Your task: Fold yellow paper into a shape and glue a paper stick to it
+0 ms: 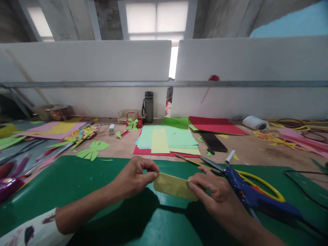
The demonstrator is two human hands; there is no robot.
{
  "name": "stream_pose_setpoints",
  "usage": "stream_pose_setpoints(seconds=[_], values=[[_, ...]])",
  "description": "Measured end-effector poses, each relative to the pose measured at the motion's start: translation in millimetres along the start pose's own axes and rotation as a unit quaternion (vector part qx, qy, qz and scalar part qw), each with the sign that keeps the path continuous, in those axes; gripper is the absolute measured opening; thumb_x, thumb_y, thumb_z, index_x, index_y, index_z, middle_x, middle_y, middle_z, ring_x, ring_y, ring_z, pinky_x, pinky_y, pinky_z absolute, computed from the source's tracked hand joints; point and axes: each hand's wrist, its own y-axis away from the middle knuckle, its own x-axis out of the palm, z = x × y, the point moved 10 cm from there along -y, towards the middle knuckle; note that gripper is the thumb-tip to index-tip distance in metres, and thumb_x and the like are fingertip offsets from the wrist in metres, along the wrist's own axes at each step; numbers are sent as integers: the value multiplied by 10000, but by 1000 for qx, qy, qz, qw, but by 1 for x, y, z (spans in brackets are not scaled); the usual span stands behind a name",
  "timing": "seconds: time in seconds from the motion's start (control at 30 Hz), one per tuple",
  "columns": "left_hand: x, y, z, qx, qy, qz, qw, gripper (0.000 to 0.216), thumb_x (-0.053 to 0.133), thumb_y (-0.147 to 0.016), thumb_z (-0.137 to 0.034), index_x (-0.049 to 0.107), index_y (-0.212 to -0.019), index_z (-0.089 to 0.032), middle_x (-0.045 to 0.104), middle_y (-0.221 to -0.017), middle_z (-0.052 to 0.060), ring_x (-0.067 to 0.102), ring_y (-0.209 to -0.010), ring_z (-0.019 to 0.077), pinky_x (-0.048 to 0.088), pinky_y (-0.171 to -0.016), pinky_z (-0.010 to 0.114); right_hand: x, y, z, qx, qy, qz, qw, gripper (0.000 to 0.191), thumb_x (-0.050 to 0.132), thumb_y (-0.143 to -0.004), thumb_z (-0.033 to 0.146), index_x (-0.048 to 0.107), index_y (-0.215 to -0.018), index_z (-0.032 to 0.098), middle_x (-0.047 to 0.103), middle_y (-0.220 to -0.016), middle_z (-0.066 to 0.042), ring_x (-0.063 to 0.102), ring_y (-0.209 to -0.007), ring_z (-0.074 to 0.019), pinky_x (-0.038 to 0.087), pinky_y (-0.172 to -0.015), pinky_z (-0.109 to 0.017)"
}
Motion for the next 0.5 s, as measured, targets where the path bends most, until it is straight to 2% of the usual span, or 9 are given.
stream_pose_setpoints(seconds=[0.07, 0.13, 0.23, 0.3, 0.33, 0.43, 0.5], values=[[2, 0, 4, -15, 8, 23, 1000, 183, 526, -742, -244, 645, -716, -108, 571, -596, 4, 456, -544, 94, 351, -505, 198, -3, -1, 0, 11, -12, -4, 1000, 240, 433, -894, 244, 512, -672, 205, 586, -638, 57, 547, -611, -115, 281, -985, -425], [6, 1, 4, -21, 5, 59, 998, 213, 495, -778, -270, 640, -761, -115, 579, -618, 3, 458, -541, 96, 351, -506, 202, -7, -3, 1, 24, -16, -11, 1000, 263, 437, -888, 238, 514, -639, 199, 578, -616, 45, 535, -602, -122, 384, -838, -345], [7, 4, -8, 19, -43, 73, 996, 272, 460, -834, -313, 636, -944, -138, 654, -817, 45, 551, -682, 134, 414, -606, 231, -6, -3, 3, 29, -6, -8, 1000, 275, 448, -880, 222, 531, -619, 192, 575, -614, 29, 532, -606, -126, 387, -637, -267], [10, 8, -21, 69, -94, 46, 992, 327, 509, -825, -335, 610, -1076, -152, 665, -984, 83, 583, -858, 182, 432, -743, 279, 1, -3, 9, 5, 10, 4, 1000, 266, 454, -877, 199, 544, -627, 189, 570, -603, 29, 524, -593, -119, 378, -634, -261], [15, 10, -28, 95, -128, 39, 986, 322, 536, -811, -328, 620, -1069, -155, 672, -986, 91, 584, -887, 199, 419, -791, 304, 5, -2, 13, -15, 20, 7, 1000, 260, 452, -877, 187, 551, -636, 188, 568, -594, 29, 515, -582, -117, 379, -653, -266], [44, 16, -38, 160, -203, 65, 964, 178, 509, -823, -233, 675, -863, -183, 686, -763, 52, 596, -752, 178, 364, -861, 346, 15, 3, 28, -94, 47, -2, 994, 252, 427, -881, 165, 571, -676, 184, 560, -580, 26, 474, -540, -110, 383, -760, -314], [55, 18, -38, 175, -224, 71, 956, 207, 467, -831, -175, 661, -761, -193, 665, -677, 23, 587, -678, 153, 332, -882, 352, 19, 7, 36, -134, 64, -11, 989, 267, 407, -880, 155, 559, -664, 183, 532, -559, 31, 434, -509, -101, 370, -815, -346]])
